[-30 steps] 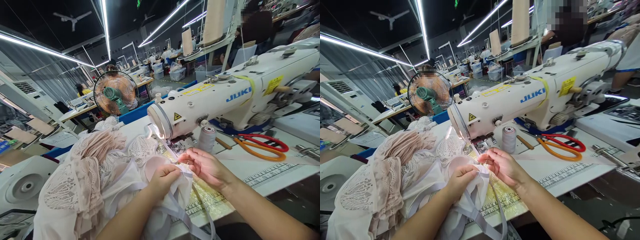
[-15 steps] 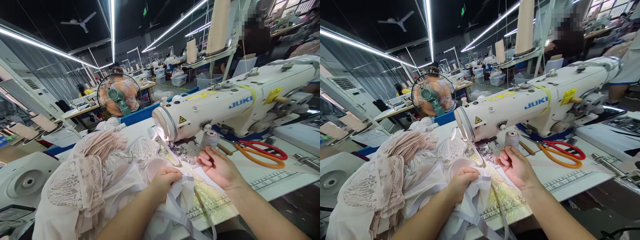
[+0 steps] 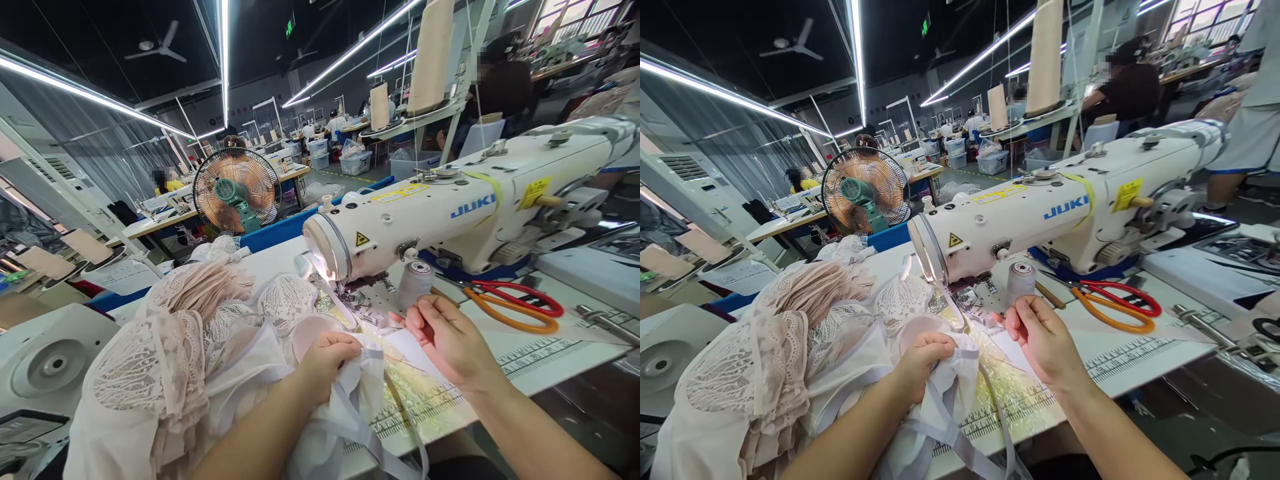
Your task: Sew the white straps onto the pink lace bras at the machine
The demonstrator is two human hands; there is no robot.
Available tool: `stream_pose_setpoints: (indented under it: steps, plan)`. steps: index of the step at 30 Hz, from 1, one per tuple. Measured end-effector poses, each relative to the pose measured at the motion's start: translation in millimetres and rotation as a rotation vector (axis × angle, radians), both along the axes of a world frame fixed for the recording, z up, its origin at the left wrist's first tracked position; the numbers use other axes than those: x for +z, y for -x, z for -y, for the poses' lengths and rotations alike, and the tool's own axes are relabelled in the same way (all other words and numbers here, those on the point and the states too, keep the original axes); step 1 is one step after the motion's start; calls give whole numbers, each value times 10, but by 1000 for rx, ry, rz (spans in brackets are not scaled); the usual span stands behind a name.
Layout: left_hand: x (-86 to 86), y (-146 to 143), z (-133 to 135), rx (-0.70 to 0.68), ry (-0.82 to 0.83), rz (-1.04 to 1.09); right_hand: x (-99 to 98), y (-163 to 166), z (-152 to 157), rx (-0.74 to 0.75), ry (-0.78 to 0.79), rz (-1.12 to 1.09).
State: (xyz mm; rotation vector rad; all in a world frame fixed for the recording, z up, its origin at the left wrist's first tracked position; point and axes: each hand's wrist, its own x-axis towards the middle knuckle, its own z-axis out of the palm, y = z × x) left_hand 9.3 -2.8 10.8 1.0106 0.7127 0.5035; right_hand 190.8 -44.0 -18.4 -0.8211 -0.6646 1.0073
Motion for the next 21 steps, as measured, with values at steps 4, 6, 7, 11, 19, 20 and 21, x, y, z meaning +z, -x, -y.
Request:
stream_pose_setpoints:
  steps: [4,6,7,11,19,20,21]
  plan:
    - [13,8,-5,-5,-1,3,-9,-7,10,-29,-9,126]
    - [22,12,-8,-5,-4,2,9,3,10,-39,-9,204]
    - [28,14,-10,-3,-10,-3,28,15,12,-36,0,254]
    - [67,31,-24,19,-51,-23,190,106,20,94,128,553]
    - [87,100,-181,100,-170,-42,561,170,-302,745,126,1091]
    - [80,104,-206,109,-186,-41,558,148,-358,805,103,1087]
    - [72,107,-227,113,-201,-42,545,124,-407,850,79,1073]
